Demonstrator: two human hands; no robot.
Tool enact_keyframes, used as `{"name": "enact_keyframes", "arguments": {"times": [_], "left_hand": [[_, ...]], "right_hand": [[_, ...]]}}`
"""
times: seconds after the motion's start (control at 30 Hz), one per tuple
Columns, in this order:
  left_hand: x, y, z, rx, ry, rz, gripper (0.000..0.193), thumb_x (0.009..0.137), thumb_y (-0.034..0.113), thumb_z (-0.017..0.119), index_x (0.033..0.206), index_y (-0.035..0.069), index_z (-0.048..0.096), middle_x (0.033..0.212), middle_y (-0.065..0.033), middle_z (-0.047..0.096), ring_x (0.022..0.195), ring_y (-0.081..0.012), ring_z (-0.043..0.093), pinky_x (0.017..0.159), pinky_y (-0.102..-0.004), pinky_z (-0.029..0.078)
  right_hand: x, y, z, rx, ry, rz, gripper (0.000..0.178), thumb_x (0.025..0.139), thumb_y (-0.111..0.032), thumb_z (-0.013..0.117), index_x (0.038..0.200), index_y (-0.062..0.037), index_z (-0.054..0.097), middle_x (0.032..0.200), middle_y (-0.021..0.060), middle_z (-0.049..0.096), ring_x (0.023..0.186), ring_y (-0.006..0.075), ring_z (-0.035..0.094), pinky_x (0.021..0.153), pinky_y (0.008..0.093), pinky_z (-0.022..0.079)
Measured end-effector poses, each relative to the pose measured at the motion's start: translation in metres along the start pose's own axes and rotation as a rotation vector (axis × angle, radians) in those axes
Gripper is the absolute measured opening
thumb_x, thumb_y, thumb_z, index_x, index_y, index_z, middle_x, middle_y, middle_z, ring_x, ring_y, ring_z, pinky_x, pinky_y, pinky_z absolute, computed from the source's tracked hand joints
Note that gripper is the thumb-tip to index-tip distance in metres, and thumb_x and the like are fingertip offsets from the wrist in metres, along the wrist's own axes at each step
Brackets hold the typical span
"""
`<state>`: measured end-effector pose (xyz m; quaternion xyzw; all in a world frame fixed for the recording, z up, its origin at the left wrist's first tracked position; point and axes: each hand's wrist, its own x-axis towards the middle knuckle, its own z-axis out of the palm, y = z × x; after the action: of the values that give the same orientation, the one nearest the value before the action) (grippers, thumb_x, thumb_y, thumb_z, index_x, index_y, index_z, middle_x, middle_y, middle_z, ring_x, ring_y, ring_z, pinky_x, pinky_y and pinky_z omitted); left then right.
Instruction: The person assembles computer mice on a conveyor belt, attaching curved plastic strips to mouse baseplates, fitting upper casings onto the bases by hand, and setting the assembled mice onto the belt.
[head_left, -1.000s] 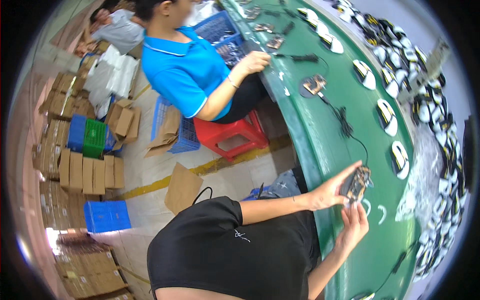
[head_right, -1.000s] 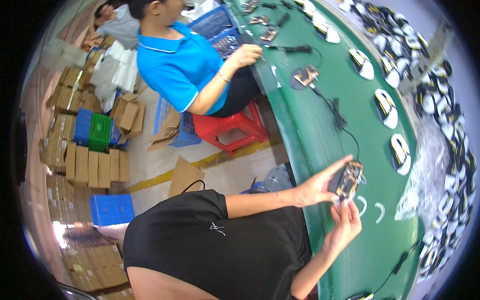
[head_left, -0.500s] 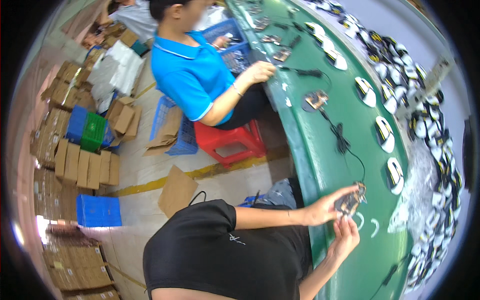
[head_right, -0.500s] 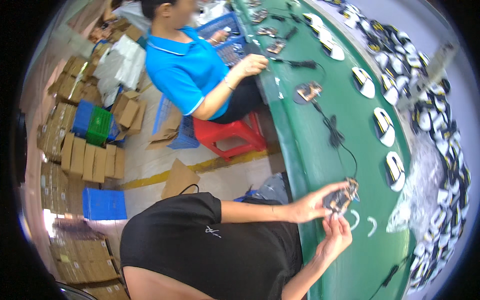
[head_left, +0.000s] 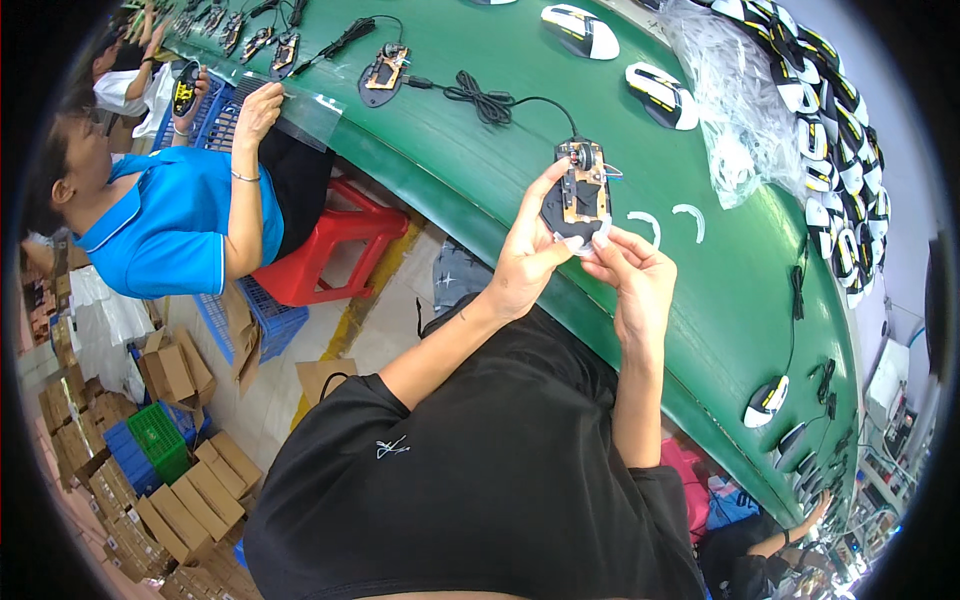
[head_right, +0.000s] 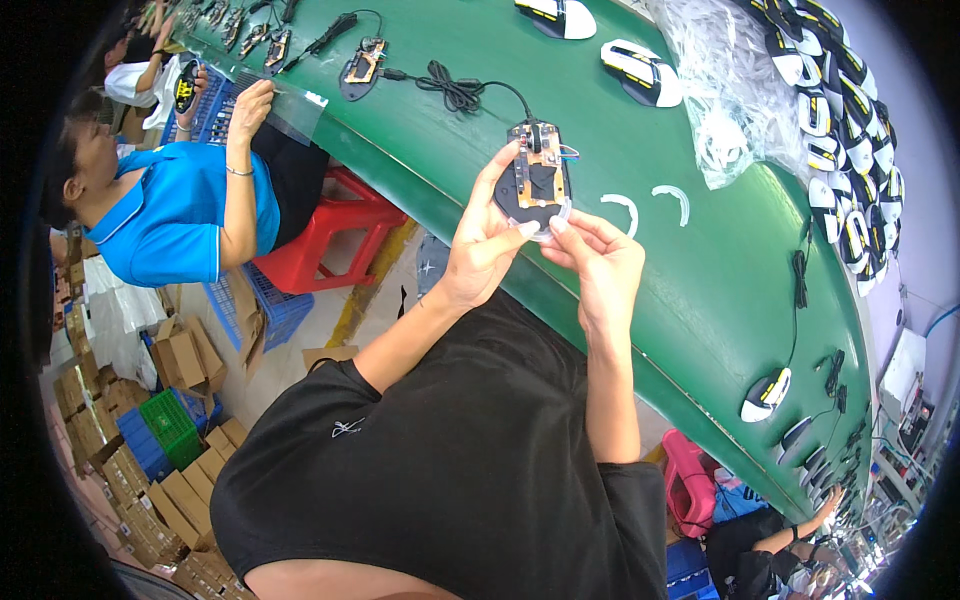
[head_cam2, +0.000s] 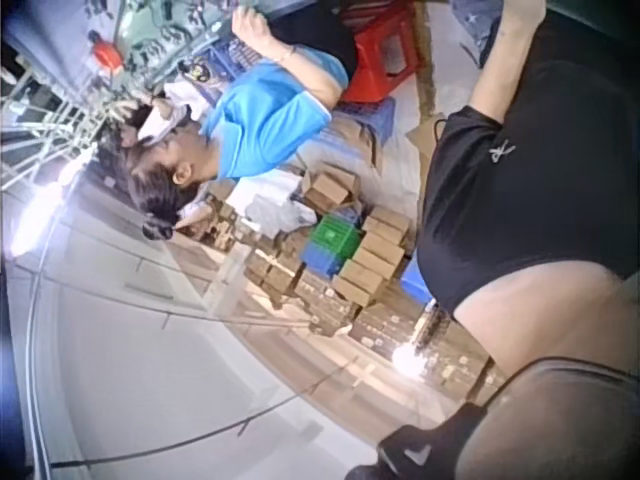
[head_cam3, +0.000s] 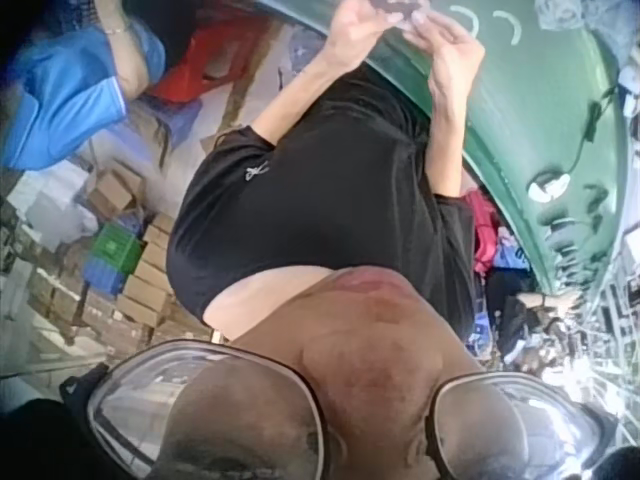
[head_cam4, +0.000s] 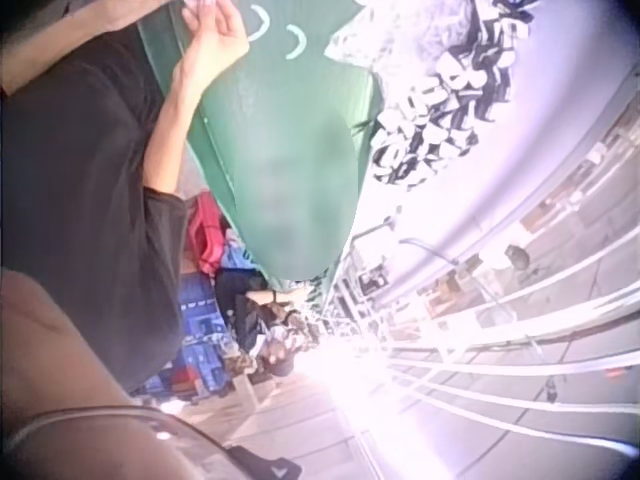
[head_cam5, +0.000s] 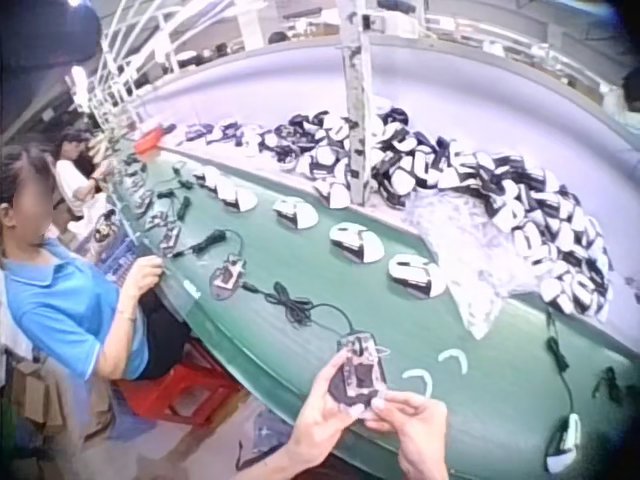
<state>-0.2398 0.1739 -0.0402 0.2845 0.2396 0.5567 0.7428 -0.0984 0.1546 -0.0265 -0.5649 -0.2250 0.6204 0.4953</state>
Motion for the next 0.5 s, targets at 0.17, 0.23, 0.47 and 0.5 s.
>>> {"name": "enact_keyframes", "arguments": {"times": [0.17,0.23,0.47,0.5], "left_hand": [[-0.001,-0.005,0.001,0.068,0.067,0.069,0.070,0.088,-0.010,0.051,0.150,0.005,0.021,0.138,-0.0136,0.045,0.124,-0.0189,0.049,0.106,-0.0342,0.038],[-0.006,-0.008,-0.003,0.091,0.062,0.082,0.070,0.088,-0.010,0.052,0.149,0.004,0.021,0.138,-0.0136,0.045,0.124,-0.0189,0.049,0.106,-0.0341,0.038],[-0.007,-0.007,-0.006,-0.013,0.084,0.073,0.079,0.086,-0.010,0.059,0.152,0.008,0.019,0.136,-0.0155,0.048,0.118,-0.0195,0.055,0.102,-0.0330,0.043],[-0.006,-0.007,-0.011,0.070,0.114,-0.022,0.078,0.086,-0.009,0.061,0.151,0.006,0.020,0.132,-0.0151,0.052,0.114,-0.0187,0.057,0.099,-0.0312,0.045]], "right_hand": [[-0.004,0.010,0.013,0.073,0.059,-0.050,0.023,0.086,-0.001,0.069,0.105,0.0103,0.063,0.092,0.0164,0.069,0.073,0.0195,0.069,0.066,0.0272,0.059],[-0.006,0.013,0.017,0.064,0.092,-0.049,0.020,0.085,-0.002,0.070,0.102,0.0086,0.064,0.087,0.0141,0.069,0.068,0.0178,0.068,0.064,0.0268,0.058],[0.001,0.009,0.001,-0.074,0.035,-0.053,0.013,0.084,-0.002,0.070,0.094,0.0060,0.066,0.078,0.0108,0.068,0.063,0.0136,0.065,0.059,0.0239,0.054],[0.003,0.010,0.001,-0.081,0.057,-0.080,0.013,0.084,-0.002,0.070,0.094,0.0059,0.066,0.078,0.0108,0.068,0.063,0.0137,0.065,0.059,0.0237,0.054]]}}
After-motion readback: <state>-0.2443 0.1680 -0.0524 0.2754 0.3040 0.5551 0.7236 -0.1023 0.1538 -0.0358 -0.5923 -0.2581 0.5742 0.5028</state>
